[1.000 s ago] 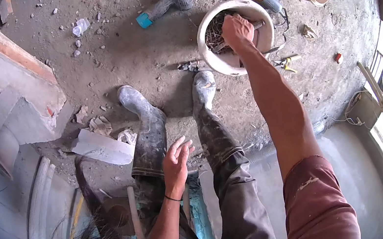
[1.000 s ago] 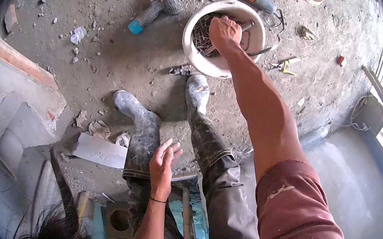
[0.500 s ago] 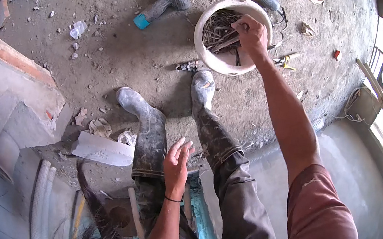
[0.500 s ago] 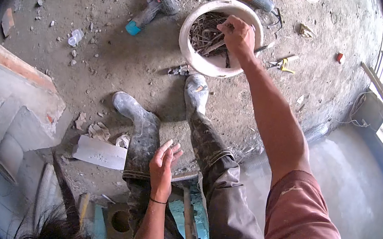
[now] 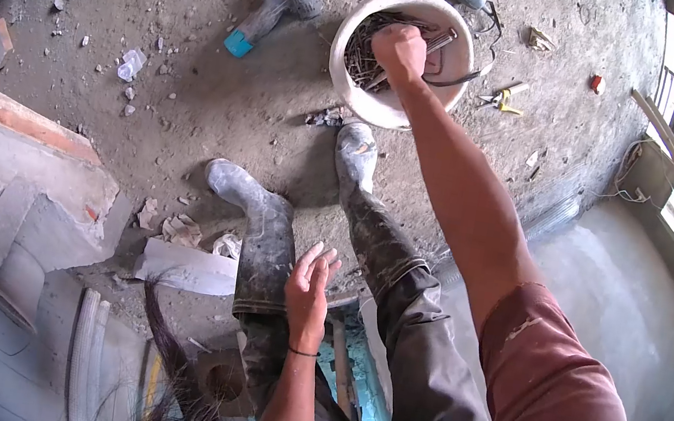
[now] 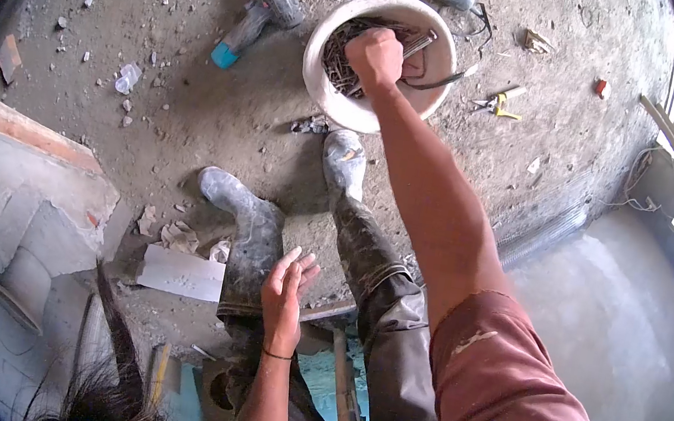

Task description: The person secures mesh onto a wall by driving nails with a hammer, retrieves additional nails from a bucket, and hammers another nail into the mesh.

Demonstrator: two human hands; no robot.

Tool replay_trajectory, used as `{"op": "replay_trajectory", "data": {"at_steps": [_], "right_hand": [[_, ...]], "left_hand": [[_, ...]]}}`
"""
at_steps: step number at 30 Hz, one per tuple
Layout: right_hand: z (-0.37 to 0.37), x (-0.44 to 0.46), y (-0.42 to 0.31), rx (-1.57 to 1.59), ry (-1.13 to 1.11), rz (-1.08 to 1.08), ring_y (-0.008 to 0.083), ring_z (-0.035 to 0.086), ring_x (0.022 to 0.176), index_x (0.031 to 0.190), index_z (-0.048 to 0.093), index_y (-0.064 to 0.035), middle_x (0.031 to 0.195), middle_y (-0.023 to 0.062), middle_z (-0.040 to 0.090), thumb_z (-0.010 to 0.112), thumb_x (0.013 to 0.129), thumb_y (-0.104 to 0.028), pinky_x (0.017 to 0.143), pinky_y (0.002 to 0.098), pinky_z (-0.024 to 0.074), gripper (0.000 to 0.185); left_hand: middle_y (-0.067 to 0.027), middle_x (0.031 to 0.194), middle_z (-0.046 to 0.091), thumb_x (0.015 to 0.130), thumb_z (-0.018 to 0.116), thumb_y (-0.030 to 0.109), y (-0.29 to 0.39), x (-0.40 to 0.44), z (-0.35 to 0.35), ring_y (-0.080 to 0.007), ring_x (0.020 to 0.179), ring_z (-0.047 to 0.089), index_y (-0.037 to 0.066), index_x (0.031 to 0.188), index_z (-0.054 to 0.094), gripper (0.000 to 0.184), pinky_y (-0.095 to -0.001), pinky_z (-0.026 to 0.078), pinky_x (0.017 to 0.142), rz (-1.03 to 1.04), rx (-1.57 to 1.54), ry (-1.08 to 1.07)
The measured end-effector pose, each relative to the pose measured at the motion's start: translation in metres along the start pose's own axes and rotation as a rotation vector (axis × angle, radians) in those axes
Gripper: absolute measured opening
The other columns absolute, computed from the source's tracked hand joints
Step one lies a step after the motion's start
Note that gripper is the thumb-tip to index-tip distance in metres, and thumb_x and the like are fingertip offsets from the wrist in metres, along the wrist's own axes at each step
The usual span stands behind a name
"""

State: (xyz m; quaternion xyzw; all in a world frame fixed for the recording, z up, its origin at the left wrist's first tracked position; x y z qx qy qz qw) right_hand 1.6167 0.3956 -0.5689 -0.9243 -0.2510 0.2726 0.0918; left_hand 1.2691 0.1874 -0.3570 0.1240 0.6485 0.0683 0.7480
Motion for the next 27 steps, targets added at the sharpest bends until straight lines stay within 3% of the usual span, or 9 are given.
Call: {"op": "replay_trajectory", "data": {"at_steps": [3,6,11,18,19,22,24,25,27], "right_hand": [[-0.008,-0.019,-0.013,0.095,0.032,0.207,0.0432,0.072,0.110,0.104,0.076,0.0018,0.113,0.0297,0.074,0.079,0.083,-0.037,0.098,0.0480,0.0576,0.045],[-0.002,-0.022,-0.017,0.140,0.017,0.313,0.0430,0.071,0.112,0.107,0.074,0.0044,0.115,0.0308,0.073,0.082,0.081,-0.035,0.099,0.0470,0.0572,0.048],[0.002,-0.023,-0.021,0.143,-0.027,0.316,0.0425,0.071,0.114,0.108,0.076,0.0028,0.116,0.0278,0.074,0.070,0.086,-0.020,0.100,0.0469,0.0568,0.032],[0.000,-0.007,-0.031,0.201,-0.098,0.377,0.0404,0.073,0.110,0.104,0.078,0.0018,0.113,0.0275,0.075,0.075,0.082,-0.019,0.096,0.0442,0.0570,0.031],[0.008,0.005,-0.029,0.127,-0.141,0.265,0.0396,0.075,0.104,0.103,0.077,0.0039,0.106,0.0274,0.076,0.073,0.083,-0.022,0.092,0.0425,0.0575,0.034],[0.006,0.002,-0.008,0.326,-0.181,0.333,0.0357,0.077,0.093,0.098,0.075,0.0064,0.095,0.0268,0.076,0.068,0.084,-0.025,0.085,0.0408,0.0583,0.035],[-0.002,-0.014,0.014,0.640,-0.416,0.113,0.0241,0.064,0.063,0.080,0.066,0.0049,0.071,0.0185,0.066,0.064,0.086,-0.023,0.058,0.0388,0.0514,0.029],[-0.008,-0.036,0.019,0.903,-0.551,0.440,0.0191,0.056,0.056,0.078,0.062,0.0037,0.068,0.0150,0.062,0.064,0.087,-0.019,0.050,0.0364,0.0464,0.025],[-0.034,-0.073,0.011,1.148,-0.557,0.601,0.0124,0.047,0.053,0.085,0.059,0.0018,0.069,0.0101,0.058,0.060,0.091,-0.008,0.046,0.0286,0.0371,0.012]], "left_hand": [[-0.0231,0.138,0.064,0.111,0.053,0.038,0.003,-0.001,0.002,-0.0307,0.124,0.067,-0.003,0.150,0.049,0.057,-0.0413,0.052,0.109,-0.016,0.015,0.012],[-0.0229,0.138,0.064,0.111,0.053,0.037,0.003,-0.001,0.004,-0.0307,0.123,0.067,-0.004,0.150,0.048,0.057,-0.0409,0.052,0.110,-0.014,0.005,0.010],[-0.0227,0.138,0.064,0.111,0.052,0.037,0.004,-0.001,0.009,-0.0304,0.122,0.067,-0.005,0.150,0.048,0.057,-0.0410,0.052,0.110,-0.015,0.007,-0.006],[-0.0269,0.141,0.062,0.109,0.058,0.037,0.014,-0.001,0.007,-0.0313,0.126,0.065,-0.007,0.151,0.046,0.062,-0.0393,0.050,0.111,-0.067,-0.046,0.026],[-0.0269,0.141,0.062,0.109,0.058,0.037,0.016,0.000,0.009,-0.0313,0.126,0.065,-0.007,0.151,0.046,0.062,-0.0393,0.050,0.111,-0.066,-0.044,0.023],[-0.0274,0.143,0.061,0.109,0.057,0.041,0.015,-0.003,0.011,-0.0322,0.127,0.065,-0.007,0.152,0.045,0.066,-0.0392,0.049,0.111,-0.081,-0.053,0.024],[-0.0228,0.139,0.064,0.110,0.053,0.046,0.010,-0.001,0.011,-0.0293,0.125,0.066,-0.004,0.151,0.047,0.065,-0.0396,0.049,0.110,-0.055,-0.029,0.010],[-0.0229,0.139,0.064,0.110,0.053,0.046,0.008,0.000,0.012,-0.0293,0.125,0.066,-0.004,0.151,0.047,0.065,-0.0396,0.049,0.110,-0.056,-0.034,0.011],[-0.0225,0.139,0.064,0.110,0.053,0.046,0.006,0.000,0.013,-0.0297,0.125,0.066,-0.005,0.151,0.047,0.065,-0.0399,0.050,0.110,-0.065,-0.042,0.015]]}}
Point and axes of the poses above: each hand's wrist, its own x-axis towards the middle knuckle, its own z-axis out of the palm, y = z × x, the point moved 5 cm from there along x, towards the middle knuckle
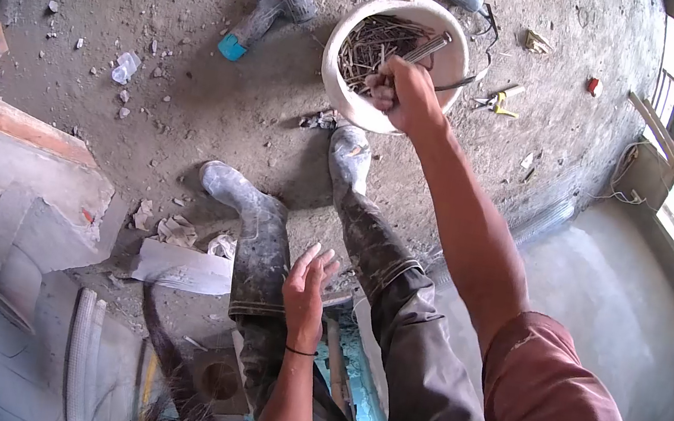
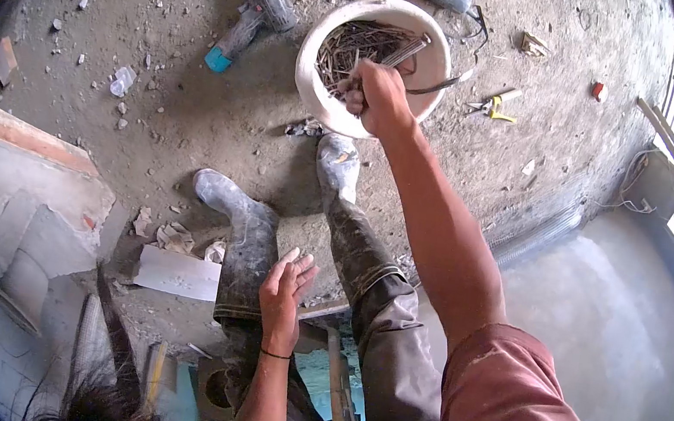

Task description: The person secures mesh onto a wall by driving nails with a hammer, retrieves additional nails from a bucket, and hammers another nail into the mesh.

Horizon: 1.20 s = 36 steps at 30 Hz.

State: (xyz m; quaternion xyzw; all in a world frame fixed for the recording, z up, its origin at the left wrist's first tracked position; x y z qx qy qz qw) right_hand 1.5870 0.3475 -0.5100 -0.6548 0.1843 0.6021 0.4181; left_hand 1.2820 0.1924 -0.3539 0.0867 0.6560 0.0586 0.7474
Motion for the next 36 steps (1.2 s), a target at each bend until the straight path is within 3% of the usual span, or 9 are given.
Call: {"op": "replay_trajectory", "data": {"at_steps": [3,7,13,15,17,21,22,26,36], "right_hand": [[-0.022,-0.025,0.010,0.054,-0.102,-0.264,0.0117,0.047,0.056,0.098,0.060,0.0023,0.075,0.0113,0.059,0.057,0.093,0.001,0.049,0.0267,0.0392,0.006],[-0.032,-0.037,0.017,0.250,-0.157,-0.294,0.0112,0.050,0.061,0.102,0.062,-0.0007,0.078,0.0097,0.059,0.056,0.096,0.000,0.055,0.0258,0.0416,0.008],[-0.008,-0.022,0.009,0.423,-0.503,-0.250,0.0175,0.055,0.069,0.103,0.062,-0.0061,0.080,0.0067,0.057,0.056,0.102,-0.012,0.061,0.0311,0.0448,0.008],[0.002,-0.016,-0.008,0.425,-0.558,-0.299,0.0174,0.052,0.075,0.104,0.060,-0.0057,0.080,0.0039,0.054,0.056,0.106,-0.026,0.066,0.0337,0.0438,0.020],[-0.013,0.023,-0.027,0.066,-0.259,-0.336,0.0203,0.059,0.073,0.099,0.063,-0.0060,0.082,0.0041,0.060,0.058,0.108,-0.032,0.067,0.0388,0.0509,0.028],[0.014,0.045,-0.054,-1.135,0.576,-0.903,0.0416,0.073,0.092,0.125,0.067,0.0017,0.104,0.0244,0.076,0.055,0.105,-0.030,0.085,0.0457,0.0573,0.040],[0.021,0.041,-0.050,-1.160,0.644,-0.862,0.0450,0.072,0.101,0.120,0.072,-0.0006,0.104,0.0283,0.074,0.054,0.101,-0.029,0.090,0.0504,0.0564,0.038],[0.038,0.054,-0.046,-1.402,0.655,-0.722,0.0414,0.074,0.097,0.098,0.080,-0.0051,0.100,0.0238,0.076,0.056,0.093,-0.024,0.090,0.0505,0.0573,0.031],[0.035,0.070,-0.040,-1.564,0.626,-0.780,0.0393,0.075,0.097,0.098,0.081,-0.0113,0.099,0.0204,0.077,0.059,0.088,-0.021,0.087,0.0493,0.0579,0.026]], "left_hand": [[-0.0225,0.139,0.064,0.111,0.052,0.045,0.000,0.000,0.001,-0.0305,0.125,0.066,-0.006,0.151,0.047,0.065,-0.0401,0.050,0.110,0.005,-0.019,-0.017],[-0.0230,0.139,0.064,0.111,0.052,0.043,0.003,-0.002,0.001,-0.0310,0.125,0.066,-0.006,0.150,0.047,0.063,-0.0403,0.050,0.110,0.006,-0.028,-0.007],[-0.0244,0.140,0.063,0.111,0.053,0.042,0.001,0.001,-0.002,-0.0303,0.125,0.066,-0.005,0.152,0.046,0.063,-0.0411,0.050,0.110,-0.008,-0.017,-0.014],[-0.0246,0.141,0.062,0.110,0.053,0.045,-0.004,0.003,-0.006,-0.0301,0.126,0.066,-0.005,0.152,0.046,0.065,-0.0414,0.050,0.110,-0.018,-0.023,-0.015],[-0.0246,0.140,0.063,0.110,0.053,0.045,-0.001,0.001,-0.006,-0.0300,0.126,0.066,-0.005,0.152,0.046,0.066,-0.0414,0.051,0.109,-0.012,-0.022,-0.003],[-0.0245,0.140,0.063,0.110,0.053,0.046,0.001,0.001,-0.004,-0.0301,0.125,0.066,-0.006,0.152,0.046,0.067,-0.0411,0.050,0.110,-0.004,-0.016,-0.011],[-0.0245,0.140,0.063,0.110,0.053,0.046,0.001,0.001,-0.004,-0.0301,0.125,0.066,-0.006,0.152,0.046,0.067,-0.0411,0.050,0.110,0.001,-0.022,-0.010],[-0.0240,0.140,0.063,0.110,0.052,0.045,0.003,0.001,-0.004,-0.0301,0.125,0.066,-0.006,0.152,0.046,0.065,-0.0405,0.051,0.109,0.017,-0.015,-0.003],[-0.0226,0.140,0.063,0.111,0.052,0.044,0.003,-0.001,-0.007,-0.0296,0.126,0.066,-0.004,0.152,0.046,0.063,-0.0399,0.050,0.111,0.019,-0.066,-0.004]]}}
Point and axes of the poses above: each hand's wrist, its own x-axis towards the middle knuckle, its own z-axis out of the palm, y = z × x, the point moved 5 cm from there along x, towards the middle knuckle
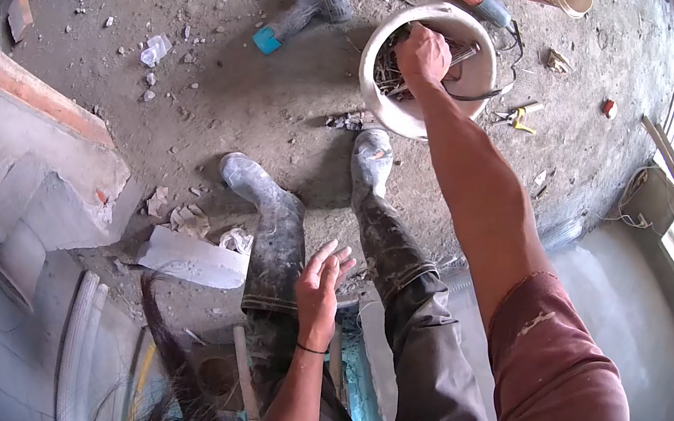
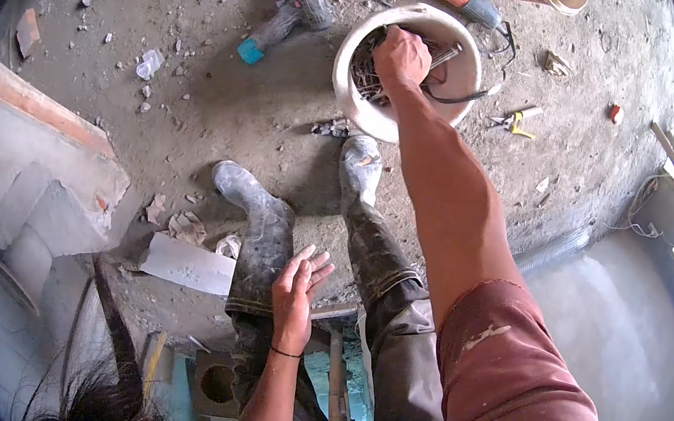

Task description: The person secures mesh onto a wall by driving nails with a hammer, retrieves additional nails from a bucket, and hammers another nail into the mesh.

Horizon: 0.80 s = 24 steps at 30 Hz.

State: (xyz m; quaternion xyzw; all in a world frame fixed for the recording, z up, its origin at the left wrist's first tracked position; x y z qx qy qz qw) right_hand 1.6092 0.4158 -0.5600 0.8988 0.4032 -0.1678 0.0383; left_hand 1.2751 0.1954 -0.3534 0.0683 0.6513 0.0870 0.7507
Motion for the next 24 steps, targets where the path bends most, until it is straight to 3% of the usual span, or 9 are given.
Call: {"op": "replay_trajectory", "data": {"at_steps": [5,6,7,9,13,16,19,20,24], "right_hand": [[-0.013,-0.003,0.017,0.267,0.076,0.012,0.0375,0.075,0.092,0.102,0.082,-0.0141,0.096,0.0168,0.077,0.074,0.084,-0.024,0.085,0.0467,0.0575,0.022],[-0.029,-0.013,0.018,0.632,0.205,0.046,0.0224,0.071,0.072,0.085,0.083,-0.0096,0.081,0.0088,0.079,0.086,0.084,-0.024,0.076,0.0352,0.0556,0.014],[-0.037,-0.014,0.025,0.852,0.217,0.030,0.0132,0.063,0.066,0.093,0.084,-0.0056,0.069,0.0029,0.071,0.085,0.087,-0.017,0.066,0.0283,0.0510,0.013],[-0.051,-0.032,0.043,1.280,-0.015,0.356,0.0127,0.056,0.060,0.113,0.079,0.0011,0.078,0.0066,0.071,0.083,0.089,-0.016,0.059,0.0278,0.0460,0.030],[-0.078,-0.069,0.051,1.595,-0.271,0.560,0.0096,0.045,0.059,0.113,0.073,0.0028,0.072,0.0018,0.057,0.073,0.097,-0.012,0.055,0.0234,0.0368,0.022],[-0.084,-0.095,0.034,2.135,-0.570,0.649,0.0127,0.044,0.068,0.093,0.058,-0.0050,0.079,0.0020,0.051,0.055,0.105,-0.008,0.060,0.0268,0.0385,0.013],[-0.099,-0.120,0.015,2.286,-0.632,0.791,0.0147,0.044,0.072,0.094,0.053,-0.0038,0.082,0.0025,0.047,0.055,0.109,-0.020,0.065,0.0295,0.0409,0.022],[-0.095,-0.123,0.018,2.306,-0.675,0.654,0.0171,0.045,0.076,0.093,0.051,-0.0047,0.085,0.0034,0.049,0.051,0.111,-0.026,0.071,0.0332,0.0444,0.028],[-0.063,-0.126,0.035,2.139,-0.660,0.521,0.0166,0.055,0.076,0.104,0.057,-0.0034,0.086,0.0048,0.057,0.052,0.111,-0.016,0.074,0.0330,0.0513,0.015]], "left_hand": [[-0.0228,0.141,0.063,0.110,0.053,0.045,0.005,-0.003,-0.004,-0.0299,0.127,0.065,-0.004,0.152,0.046,0.065,-0.0412,0.049,0.112,0.014,-0.025,0.006],[-0.0230,0.141,0.063,0.110,0.054,0.045,0.006,-0.003,-0.004,-0.0301,0.127,0.065,-0.004,0.152,0.046,0.065,-0.0416,0.048,0.113,0.014,-0.028,0.008],[-0.0230,0.141,0.063,0.110,0.054,0.045,0.006,-0.003,-0.004,-0.0301,0.127,0.065,-0.004,0.152,0.046,0.065,-0.0416,0.048,0.113,0.015,-0.034,0.005],[-0.0232,0.141,0.063,0.110,0.054,0.045,0.002,-0.003,-0.005,-0.0308,0.128,0.065,-0.004,0.153,0.045,0.066,-0.0425,0.047,0.113,0.035,-0.049,-0.021],[-0.0237,0.141,0.062,0.111,0.052,0.044,-0.003,-0.003,-0.011,-0.0312,0.128,0.064,-0.004,0.153,0.044,0.065,-0.0427,0.047,0.113,0.036,-0.039,-0.043],[-0.0244,0.142,0.062,0.112,0.048,0.043,0.001,-0.005,-0.014,-0.0316,0.128,0.064,-0.005,0.153,0.044,0.063,-0.0432,0.048,0.112,0.044,-0.016,-0.032],[-0.0244,0.141,0.062,0.112,0.048,0.042,0.002,-0.007,-0.015,-0.0319,0.128,0.064,-0.006,0.152,0.045,0.062,-0.0432,0.048,0.112,0.049,-0.012,-0.023],[-0.0244,0.141,0.062,0.112,0.048,0.042,0.001,-0.008,-0.015,-0.0319,0.128,0.064,-0.006,0.152,0.045,0.062,-0.0432,0.048,0.112,0.047,-0.010,-0.026],[-0.0248,0.141,0.062,0.112,0.049,0.041,-0.005,-0.006,-0.019,-0.0321,0.127,0.065,-0.006,0.151,0.046,0.061,-0.0434,0.048,0.112,0.051,-0.035,-0.026]]}}
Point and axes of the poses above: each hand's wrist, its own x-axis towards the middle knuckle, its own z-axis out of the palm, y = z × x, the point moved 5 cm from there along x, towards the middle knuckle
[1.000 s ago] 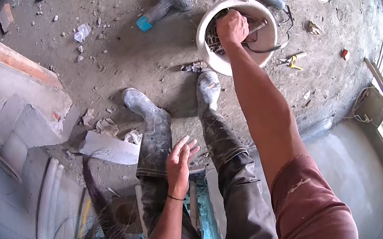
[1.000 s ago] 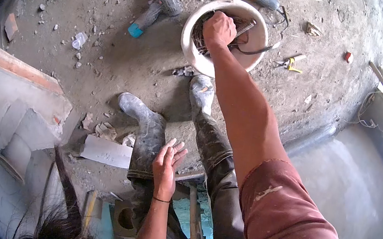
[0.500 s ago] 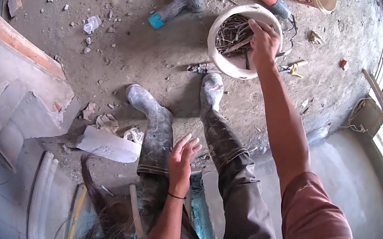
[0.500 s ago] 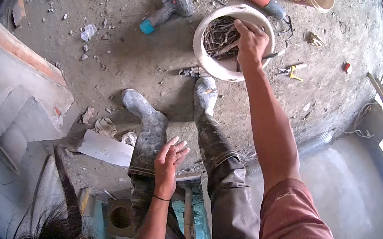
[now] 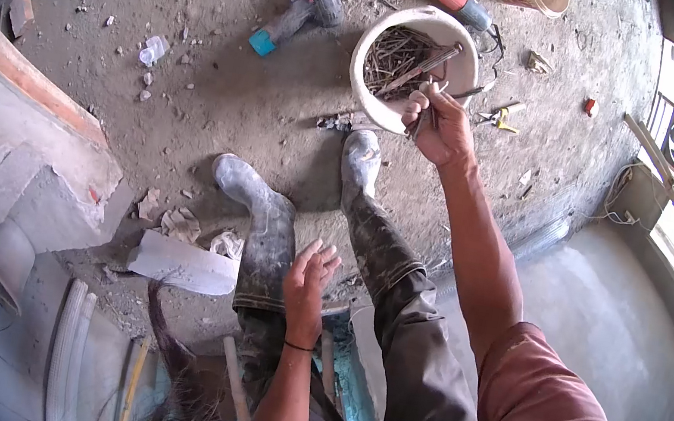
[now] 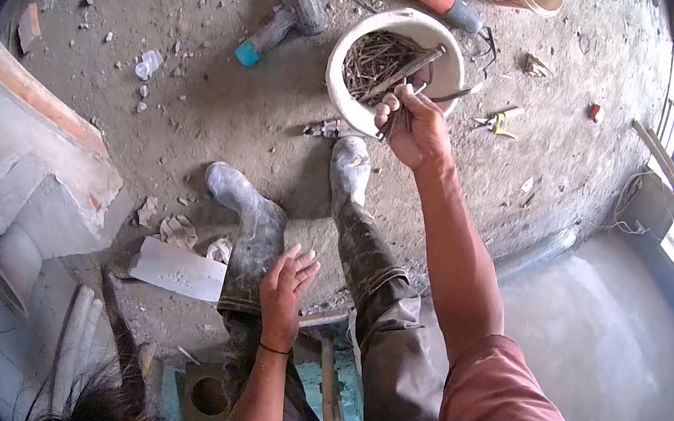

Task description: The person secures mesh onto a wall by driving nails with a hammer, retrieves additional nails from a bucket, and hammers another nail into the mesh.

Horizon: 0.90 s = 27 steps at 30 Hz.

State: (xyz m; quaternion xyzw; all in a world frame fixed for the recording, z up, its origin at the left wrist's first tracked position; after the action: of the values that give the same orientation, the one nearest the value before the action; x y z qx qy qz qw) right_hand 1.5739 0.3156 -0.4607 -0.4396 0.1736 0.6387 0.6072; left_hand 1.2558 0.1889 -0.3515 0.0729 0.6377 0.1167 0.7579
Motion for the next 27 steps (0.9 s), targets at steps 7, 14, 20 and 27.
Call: {"op": "replay_trajectory", "data": {"at_steps": [7,14,20,27], "right_hand": [[-0.027,0.061,-0.039,-0.917,0.369,-0.149,0.0202,0.069,0.082,0.107,0.071,-0.0008,0.087,0.0105,0.069,0.062,0.099,-0.013,0.076,0.0353,0.0591,0.017],[0.038,0.099,-0.065,-2.175,0.751,-0.325,0.0382,0.072,0.111,0.107,0.079,-0.0067,0.115,0.0205,0.076,0.063,0.087,-0.018,0.098,0.0476,0.0560,0.028],[0.029,0.118,-0.055,-2.135,0.625,-0.340,0.0371,0.071,0.113,0.110,0.079,-0.0078,0.115,0.0200,0.076,0.064,0.088,-0.020,0.101,0.0465,0.0555,0.029],[0.034,0.121,-0.047,-2.205,0.669,-0.234,0.0366,0.072,0.112,0.106,0.080,-0.0081,0.112,0.0191,0.077,0.065,0.091,-0.023,0.098,0.0453,0.0564,0.026]], "left_hand": [[-0.0244,0.140,0.063,0.110,0.052,0.044,-0.001,-0.001,-0.004,-0.0316,0.127,0.065,-0.005,0.152,0.047,0.064,-0.0434,0.048,0.113,-0.008,-0.032,0.015],[-0.0239,0.141,0.062,0.110,0.053,0.045,0.002,-0.001,0.000,-0.0307,0.127,0.065,-0.004,0.152,0.047,0.065,-0.0422,0.048,0.112,-0.027,-0.068,0.021],[-0.0235,0.141,0.063,0.110,0.053,0.046,0.001,0.001,0.001,-0.0301,0.126,0.065,-0.004,0.152,0.047,0.066,-0.0408,0.049,0.111,-0.030,-0.100,0.036],[-0.0237,0.140,0.063,0.110,0.053,0.044,-0.001,0.002,0.002,-0.0300,0.126,0.066,-0.004,0.152,0.047,0.063,-0.0412,0.049,0.111,-0.028,-0.092,0.026]]}}
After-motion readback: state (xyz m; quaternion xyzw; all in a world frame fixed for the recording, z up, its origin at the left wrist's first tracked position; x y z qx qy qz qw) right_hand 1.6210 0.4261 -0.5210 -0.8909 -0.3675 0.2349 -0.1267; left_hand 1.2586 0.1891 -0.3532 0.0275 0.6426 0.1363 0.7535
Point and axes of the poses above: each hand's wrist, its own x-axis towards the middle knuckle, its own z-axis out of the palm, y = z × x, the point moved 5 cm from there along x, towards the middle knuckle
